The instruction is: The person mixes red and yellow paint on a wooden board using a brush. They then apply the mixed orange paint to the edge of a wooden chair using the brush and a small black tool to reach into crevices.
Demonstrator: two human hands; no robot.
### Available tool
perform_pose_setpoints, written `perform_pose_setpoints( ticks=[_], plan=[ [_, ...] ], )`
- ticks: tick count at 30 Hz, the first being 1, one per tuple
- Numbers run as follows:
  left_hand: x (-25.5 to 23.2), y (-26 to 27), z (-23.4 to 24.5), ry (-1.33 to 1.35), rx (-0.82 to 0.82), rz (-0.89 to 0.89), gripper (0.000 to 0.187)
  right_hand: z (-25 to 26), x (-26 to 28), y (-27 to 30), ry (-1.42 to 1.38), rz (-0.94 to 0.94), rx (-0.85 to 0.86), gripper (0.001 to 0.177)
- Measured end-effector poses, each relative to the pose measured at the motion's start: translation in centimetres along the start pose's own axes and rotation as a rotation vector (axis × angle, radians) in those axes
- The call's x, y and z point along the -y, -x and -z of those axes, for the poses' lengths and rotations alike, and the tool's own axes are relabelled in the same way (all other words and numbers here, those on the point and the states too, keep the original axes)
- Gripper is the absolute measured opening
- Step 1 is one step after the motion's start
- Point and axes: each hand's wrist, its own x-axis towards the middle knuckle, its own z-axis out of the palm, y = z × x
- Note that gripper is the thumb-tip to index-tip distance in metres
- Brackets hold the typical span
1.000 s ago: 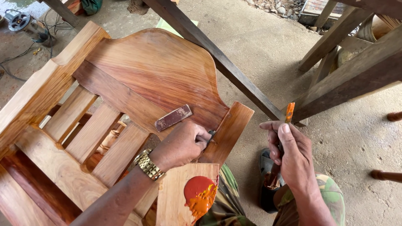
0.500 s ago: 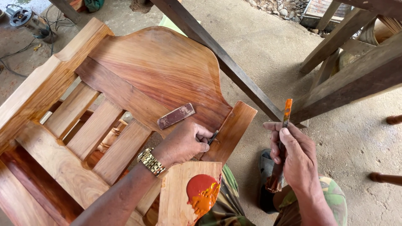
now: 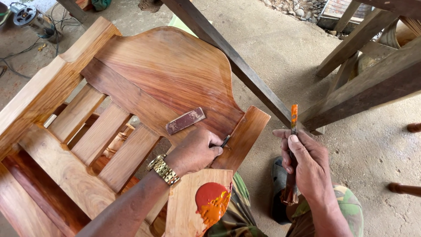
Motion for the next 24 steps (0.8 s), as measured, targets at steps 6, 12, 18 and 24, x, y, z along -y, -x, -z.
perform_pose_setpoints(
  ticks=[6, 12, 18, 24],
  plan=[
    [0.4, 0.1, -1.2, -0.151, -0.110, -0.156, 0.021, 0.4, -0.2, -0.1, 0.004, -0.015, 0.007, 0.038],
    [0.5, 0.5, 0.1, 0.032, -0.076, -0.190, 0.043, 0.3, -0.1, -0.1, 0.012, -0.020, 0.013, 0.039],
    [0.4, 0.0, -0.2, -0.066, -0.114, -0.285, 0.028, 0.3, -0.2, -0.1, 0.000, -0.024, 0.017, 0.039],
    [0.3, -0.2, -1.0, -0.183, -0.122, -0.165, 0.018, 0.5, -0.2, -0.1, -0.005, -0.005, 0.012, 0.039]
  ],
)
